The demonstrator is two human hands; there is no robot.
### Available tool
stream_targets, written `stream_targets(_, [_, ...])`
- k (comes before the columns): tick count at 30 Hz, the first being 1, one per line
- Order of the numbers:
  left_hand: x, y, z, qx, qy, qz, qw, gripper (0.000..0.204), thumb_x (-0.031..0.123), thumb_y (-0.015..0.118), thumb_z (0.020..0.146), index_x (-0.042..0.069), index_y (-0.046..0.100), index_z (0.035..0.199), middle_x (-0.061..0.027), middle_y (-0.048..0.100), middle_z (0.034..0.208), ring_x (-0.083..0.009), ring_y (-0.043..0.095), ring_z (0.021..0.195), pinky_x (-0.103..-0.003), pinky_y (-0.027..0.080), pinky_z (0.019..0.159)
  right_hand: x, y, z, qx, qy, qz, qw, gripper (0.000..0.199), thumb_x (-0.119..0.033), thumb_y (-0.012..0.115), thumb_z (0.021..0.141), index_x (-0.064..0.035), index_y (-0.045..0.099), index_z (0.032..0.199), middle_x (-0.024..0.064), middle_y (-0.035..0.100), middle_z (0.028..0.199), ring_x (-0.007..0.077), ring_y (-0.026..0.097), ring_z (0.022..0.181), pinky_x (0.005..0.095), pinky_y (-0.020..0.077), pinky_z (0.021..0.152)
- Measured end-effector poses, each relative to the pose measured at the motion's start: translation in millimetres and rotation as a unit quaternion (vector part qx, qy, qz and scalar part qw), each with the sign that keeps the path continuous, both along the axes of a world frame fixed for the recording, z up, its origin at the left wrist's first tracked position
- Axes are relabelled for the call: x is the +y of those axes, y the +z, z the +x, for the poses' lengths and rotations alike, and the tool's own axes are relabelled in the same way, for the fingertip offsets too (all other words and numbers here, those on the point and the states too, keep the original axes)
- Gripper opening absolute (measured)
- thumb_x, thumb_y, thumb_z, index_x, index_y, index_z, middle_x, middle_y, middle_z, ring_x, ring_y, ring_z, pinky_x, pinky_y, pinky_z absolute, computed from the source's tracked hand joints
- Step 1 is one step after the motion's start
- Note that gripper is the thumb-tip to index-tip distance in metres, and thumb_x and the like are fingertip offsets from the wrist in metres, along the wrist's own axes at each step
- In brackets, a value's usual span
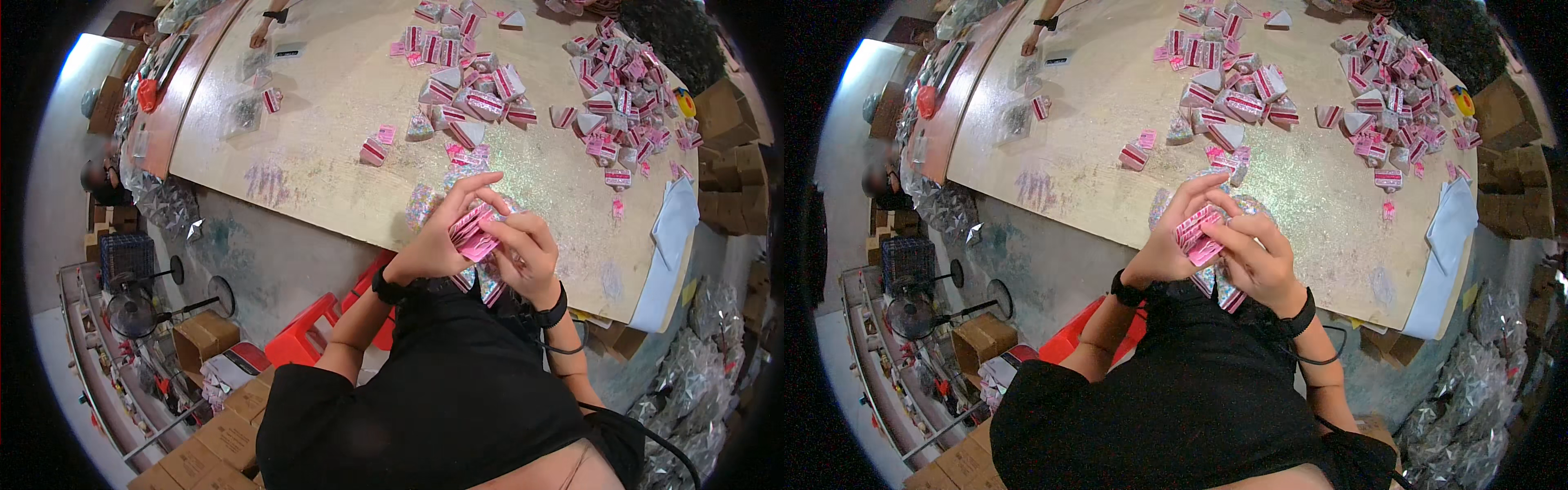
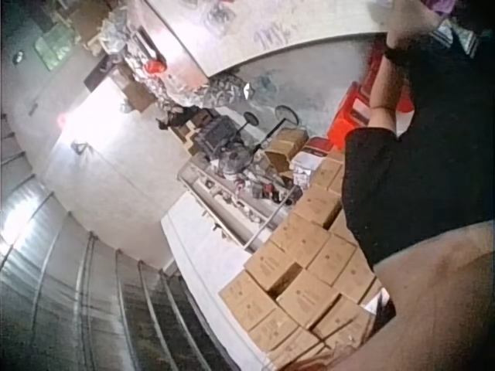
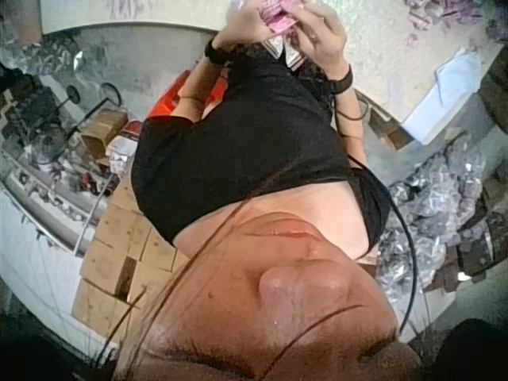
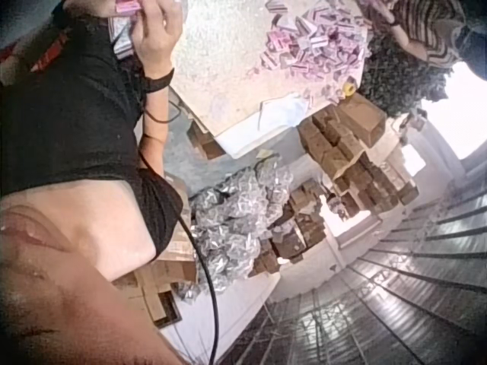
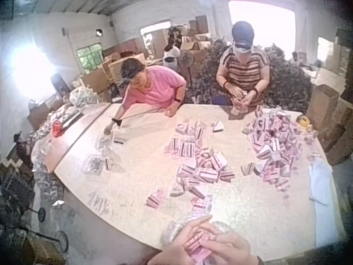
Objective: Sorting and packing small pink plastic items into clear bags at a manufacturing facility.
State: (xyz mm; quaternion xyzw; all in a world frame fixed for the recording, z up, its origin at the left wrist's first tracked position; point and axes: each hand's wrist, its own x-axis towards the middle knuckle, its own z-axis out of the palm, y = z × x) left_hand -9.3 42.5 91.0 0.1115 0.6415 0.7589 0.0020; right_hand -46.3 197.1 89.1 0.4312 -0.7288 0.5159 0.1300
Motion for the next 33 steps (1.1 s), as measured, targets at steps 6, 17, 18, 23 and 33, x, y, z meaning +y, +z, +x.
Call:
stream_targets(6, [-1.7,0.4,4.2,-0.01,0.01,0.013,1.0,0.072,-0.007,0.062,0.07,0.002,0.026,0.132,-0.01,0.049,0.107,-0.0127,0.05,0.099,-0.024,0.041,0.083,-5.6,6.2,-1.1,-0.035,0.002,-0.02,0.999,0.03,0.009,0.066,0.06,-0.0055,0.061,0.086,0.0077,0.054,0.082,0.0216,0.054,0.073,0.0292,0.0445,0.066])
stream_targets(17, [-23.9,-22.1,28.6,-0.247,0.073,0.053,0.965,0.027,0.019,0.04,0.094,0.002,0.049,0.113,-0.0058,0.054,0.09,-0.0078,0.051,0.077,-0.019,0.042,0.068,-19.5,-74.8,-62.8,-0.199,0.149,0.101,0.963,0.027,-0.015,0.068,0.071,-0.0076,0.06,0.096,0.0084,0.052,0.09,0.0231,0.051,0.085,0.0306,0.0409,0.073])
stream_targets(18, [-28.7,-25.2,31.6,-0.254,0.088,0.044,0.962,0.027,0.021,0.039,0.094,0.002,0.05,0.111,-0.0047,0.054,0.083,-0.0063,0.048,0.067,-0.019,0.041,0.06,-28.3,-100.6,-78.4,-0.243,0.158,0.134,0.948,0.026,-0.014,0.065,0.073,-0.0074,0.06,0.097,0.0103,0.052,0.093,0.0249,0.051,0.088,0.0324,0.0414,0.074])
stream_targets(23, [-33.6,-30.4,47.7,-0.255,0.126,0.015,0.959,0.034,0.027,0.033,0.096,0.002,0.052,0.111,-0.0014,0.05,0.068,-0.004,0.038,0.045,-0.018,0.035,0.039,-47.5,-223.5,-130.6,-0.158,-0.101,0.297,0.936,0.029,-0.005,0.055,0.074,0.0003,0.056,0.102,0.0209,0.052,0.106,0.0366,0.05,0.096,0.0411,0.0408,0.084])
stream_targets(33, [-33.3,-37.6,56.4,-0.235,0.133,0.003,0.963,0.033,0.025,0.032,0.097,0.004,0.048,0.117,-0.0009,0.053,0.072,-0.0037,0.041,0.051,-0.017,0.038,0.041,-52.5,-277.3,-148.7,-0.071,0.08,0.318,0.942,0.038,-0.001,0.048,0.07,-0.007,0.058,0.107,0.0197,0.053,0.114,0.0398,0.046,0.108,0.0419,0.0365,0.095])
